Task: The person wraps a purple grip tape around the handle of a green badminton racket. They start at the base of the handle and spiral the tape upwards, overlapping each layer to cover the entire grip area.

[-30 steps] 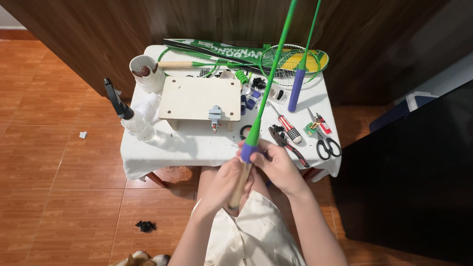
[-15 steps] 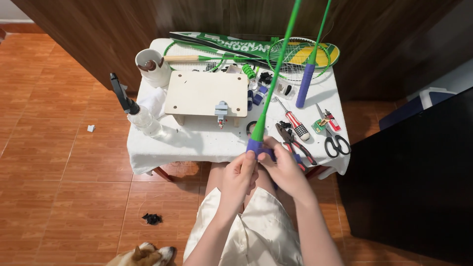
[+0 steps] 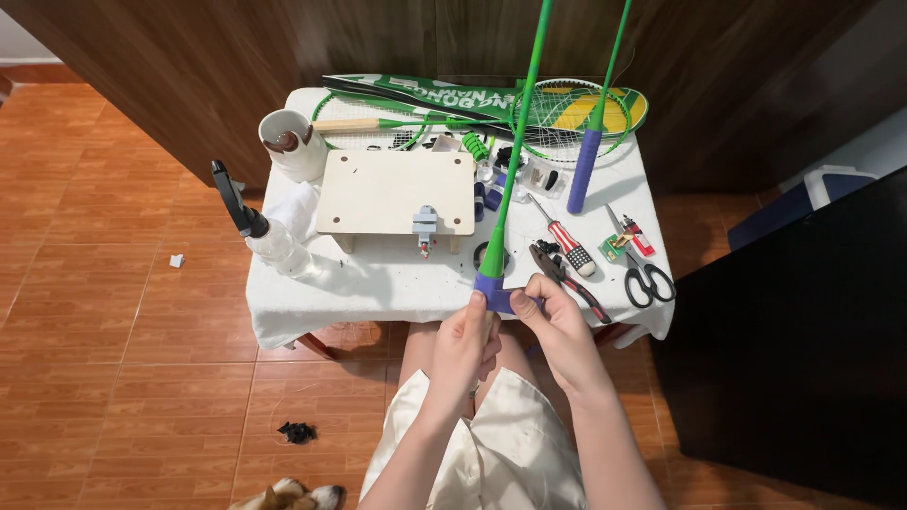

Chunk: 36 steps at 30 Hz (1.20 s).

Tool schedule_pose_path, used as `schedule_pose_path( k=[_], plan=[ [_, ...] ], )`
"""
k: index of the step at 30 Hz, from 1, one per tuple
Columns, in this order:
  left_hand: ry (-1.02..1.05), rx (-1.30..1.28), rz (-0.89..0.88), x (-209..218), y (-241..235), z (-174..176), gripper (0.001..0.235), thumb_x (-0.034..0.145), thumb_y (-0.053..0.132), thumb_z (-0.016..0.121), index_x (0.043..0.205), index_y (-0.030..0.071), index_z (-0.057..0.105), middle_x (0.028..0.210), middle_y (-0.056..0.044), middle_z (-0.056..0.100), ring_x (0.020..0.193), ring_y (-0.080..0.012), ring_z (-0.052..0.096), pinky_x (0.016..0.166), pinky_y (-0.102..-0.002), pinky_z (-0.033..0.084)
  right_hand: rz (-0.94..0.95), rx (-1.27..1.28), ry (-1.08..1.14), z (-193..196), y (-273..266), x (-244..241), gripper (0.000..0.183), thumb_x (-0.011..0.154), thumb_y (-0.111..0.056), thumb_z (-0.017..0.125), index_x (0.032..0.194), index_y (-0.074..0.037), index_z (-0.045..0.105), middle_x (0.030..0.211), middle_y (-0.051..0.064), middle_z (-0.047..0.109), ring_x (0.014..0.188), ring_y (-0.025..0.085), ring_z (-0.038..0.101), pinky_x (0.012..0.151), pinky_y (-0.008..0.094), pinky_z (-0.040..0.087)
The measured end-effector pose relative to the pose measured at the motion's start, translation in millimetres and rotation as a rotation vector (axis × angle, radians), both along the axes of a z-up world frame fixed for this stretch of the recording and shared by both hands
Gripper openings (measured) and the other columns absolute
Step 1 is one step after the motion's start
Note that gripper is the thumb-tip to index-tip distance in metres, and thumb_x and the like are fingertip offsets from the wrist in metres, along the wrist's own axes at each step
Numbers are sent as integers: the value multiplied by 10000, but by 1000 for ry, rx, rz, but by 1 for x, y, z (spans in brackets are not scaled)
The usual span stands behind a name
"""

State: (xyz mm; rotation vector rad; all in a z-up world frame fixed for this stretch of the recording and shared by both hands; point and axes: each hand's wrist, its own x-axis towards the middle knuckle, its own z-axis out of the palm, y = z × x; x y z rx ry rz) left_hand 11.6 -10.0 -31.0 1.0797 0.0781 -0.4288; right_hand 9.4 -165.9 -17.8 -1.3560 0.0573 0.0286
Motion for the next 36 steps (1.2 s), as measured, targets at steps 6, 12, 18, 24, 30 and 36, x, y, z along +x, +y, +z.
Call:
schedule_pose_path(
  k=[6, 12, 18, 24, 30, 36],
  plan=[
    [53, -85, -120, 3, 10, -4, 567, 1059, 535, 420, 745, 65, 470, 529, 48, 334, 412, -39, 286, 360, -218, 229, 107, 234, -69, -20, 0, 13, 236, 1027, -176, 686, 866, -98, 532, 921, 1, 642, 926, 79, 544, 887, 250, 445],
    [68, -22, -374, 2, 18, 53, 407, 950, 541, 420, 1106, 225, 623, 630, 83, 331, 451, -20, 257, 392, -207, 213, 231, 434, 42, -50, -1, 18, 311, 915, -247, 805, 1073, -30, 649, 992, 26, 660, 937, 139, 590, 856, 319, 483],
    [198, -363, -622, 6, 26, -5, 733, 1045, 747, 202, 795, 96, 427, 535, 62, 295, 385, -29, 207, 339, -205, 196, 404, 583, 112, 28, 23, 14, 725, 638, -422, 872, 1224, -77, 623, 1143, 2, 697, 1041, 115, 666, 950, 291, 526],
    [10, 40, -78, 9, 4, 19, 531, 1023, 513, 379, 954, 43, 618, 662, -29, 577, 544, -97, 552, 489, -238, 441, 239, 310, 60, -2, 4, 19, 641, 831, -317, 851, 1335, 10, 627, 1038, 39, 654, 862, 111, 591, 720, 259, 471],
    [-239, 25, 94, 6, -8, -26, 510, 1135, 462, 423, 926, 30, 598, 703, 35, 448, 613, -33, 422, 518, -214, 354, 24, 183, 48, -5, 20, 23, 424, 926, -209, 817, 1177, 12, 556, 956, 115, 646, 703, 246, 606, 547, 383, 497],
    [-59, 48, 120, 6, 3, -4, 531, 1059, 501, 446, 793, 61, 579, 594, 37, 438, 515, -41, 370, 460, -219, 284, 44, -59, -150, 19, 29, 18, 405, 927, -287, 697, 1229, -69, 538, 1091, 10, 642, 1068, 87, 600, 945, 259, 491]
  ],
)
